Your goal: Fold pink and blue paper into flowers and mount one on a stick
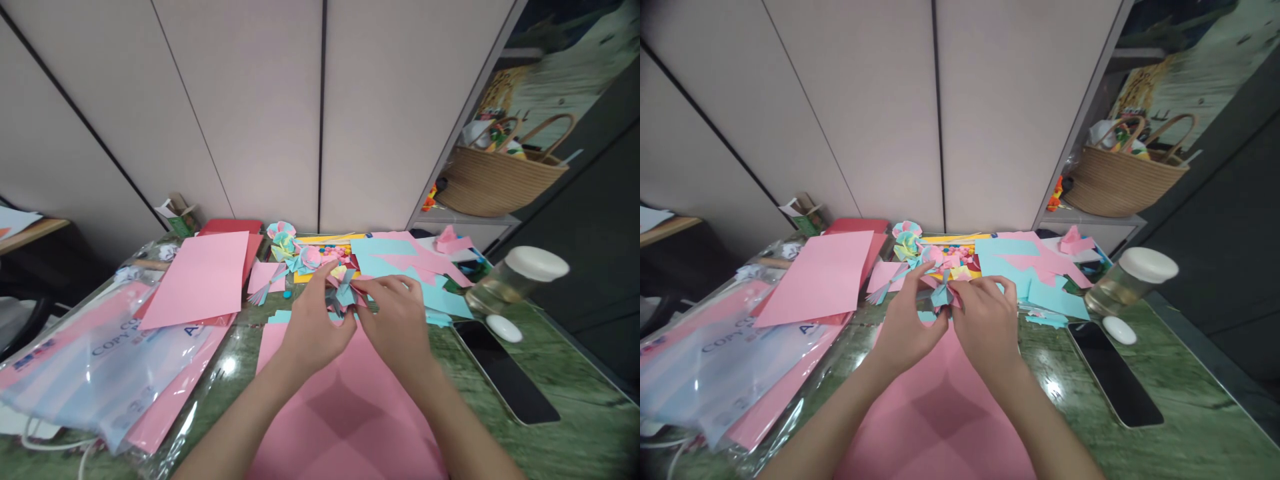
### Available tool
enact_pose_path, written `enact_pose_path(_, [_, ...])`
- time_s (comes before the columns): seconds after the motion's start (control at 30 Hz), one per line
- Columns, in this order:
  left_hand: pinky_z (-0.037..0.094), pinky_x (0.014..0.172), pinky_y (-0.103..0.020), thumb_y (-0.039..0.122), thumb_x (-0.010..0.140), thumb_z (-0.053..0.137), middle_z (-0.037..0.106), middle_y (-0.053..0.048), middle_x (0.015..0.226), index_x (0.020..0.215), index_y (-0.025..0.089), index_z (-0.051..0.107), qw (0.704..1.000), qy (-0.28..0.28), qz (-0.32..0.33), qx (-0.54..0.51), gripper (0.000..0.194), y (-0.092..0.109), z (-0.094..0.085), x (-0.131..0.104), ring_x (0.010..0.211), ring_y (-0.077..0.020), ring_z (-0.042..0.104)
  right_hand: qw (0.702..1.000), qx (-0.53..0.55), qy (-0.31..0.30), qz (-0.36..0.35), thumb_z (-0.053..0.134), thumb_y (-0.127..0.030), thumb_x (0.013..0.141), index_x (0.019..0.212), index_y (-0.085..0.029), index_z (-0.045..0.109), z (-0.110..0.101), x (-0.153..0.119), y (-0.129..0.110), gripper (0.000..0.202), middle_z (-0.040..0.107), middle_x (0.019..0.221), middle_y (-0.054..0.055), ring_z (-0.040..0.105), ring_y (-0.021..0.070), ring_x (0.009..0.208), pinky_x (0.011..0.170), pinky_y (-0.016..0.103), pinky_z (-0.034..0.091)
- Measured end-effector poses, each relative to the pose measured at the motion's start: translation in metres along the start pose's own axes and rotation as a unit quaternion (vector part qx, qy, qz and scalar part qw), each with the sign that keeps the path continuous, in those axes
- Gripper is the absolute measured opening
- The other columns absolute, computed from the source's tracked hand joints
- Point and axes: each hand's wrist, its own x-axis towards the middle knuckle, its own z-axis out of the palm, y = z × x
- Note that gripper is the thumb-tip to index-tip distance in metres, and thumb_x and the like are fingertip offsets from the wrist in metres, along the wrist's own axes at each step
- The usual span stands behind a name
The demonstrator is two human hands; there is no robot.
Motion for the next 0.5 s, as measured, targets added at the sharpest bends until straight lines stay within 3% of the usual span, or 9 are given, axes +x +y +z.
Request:
enact_pose_path(0.13, [0.048,0.075,-0.028,0.009,0.07,0.056,0.059,-0.004,0.1,0.127,0.023,0.038,1.0,0.019,-0.014,-0.004,0.062,-0.005,0.002,0.001,0.083,-0.0155,0.057,0.998,-0.028,0.037,-0.031,0.053,-0.011,0.08,0.087,-0.02,0.063,0.003,-0.002,-0.007,0.015,0.072,0.078,0.001,0.062,0.0151,0.076,0.088,0.037,0.034])
enact_pose_path(0.27, [0.05,0.076,-0.029,0.007,0.068,0.054,0.058,-0.004,0.102,0.122,0.024,0.042,0.997,0.061,-0.019,-0.049,0.058,-0.011,0.001,0.003,0.086,-0.0156,0.057,0.998,0.009,0.052,-0.041,0.054,-0.013,0.081,0.1,-0.02,0.062,0.002,-0.002,-0.013,0.022,0.072,0.086,0.001,0.062,0.0164,0.085,0.089,0.038,0.035])
enact_pose_path(0.4, [0.051,0.073,-0.028,0.009,0.071,0.053,0.058,-0.004,0.099,0.121,0.024,0.041,0.978,0.062,-0.052,-0.193,0.053,-0.013,-0.005,0.008,0.087,-0.0163,0.059,0.992,0.125,0.01,0.002,0.057,-0.022,0.081,0.113,-0.023,0.057,-0.011,0.0,-0.015,0.032,0.069,0.103,0.002,0.06,0.0184,0.097,0.091,0.038,0.039])
enact_pose_path(0.5, [0.051,0.064,-0.025,0.01,0.071,0.052,0.059,-0.005,0.105,0.12,0.025,0.04,0.948,0.035,-0.079,-0.306,0.052,-0.014,-0.008,0.01,0.093,-0.0189,0.059,0.984,0.158,0.062,0.055,0.058,-0.028,0.082,0.106,-0.024,0.06,-0.019,0.003,-0.012,0.025,0.068,0.099,0.003,0.06,0.019,0.094,0.085,0.036,0.043])
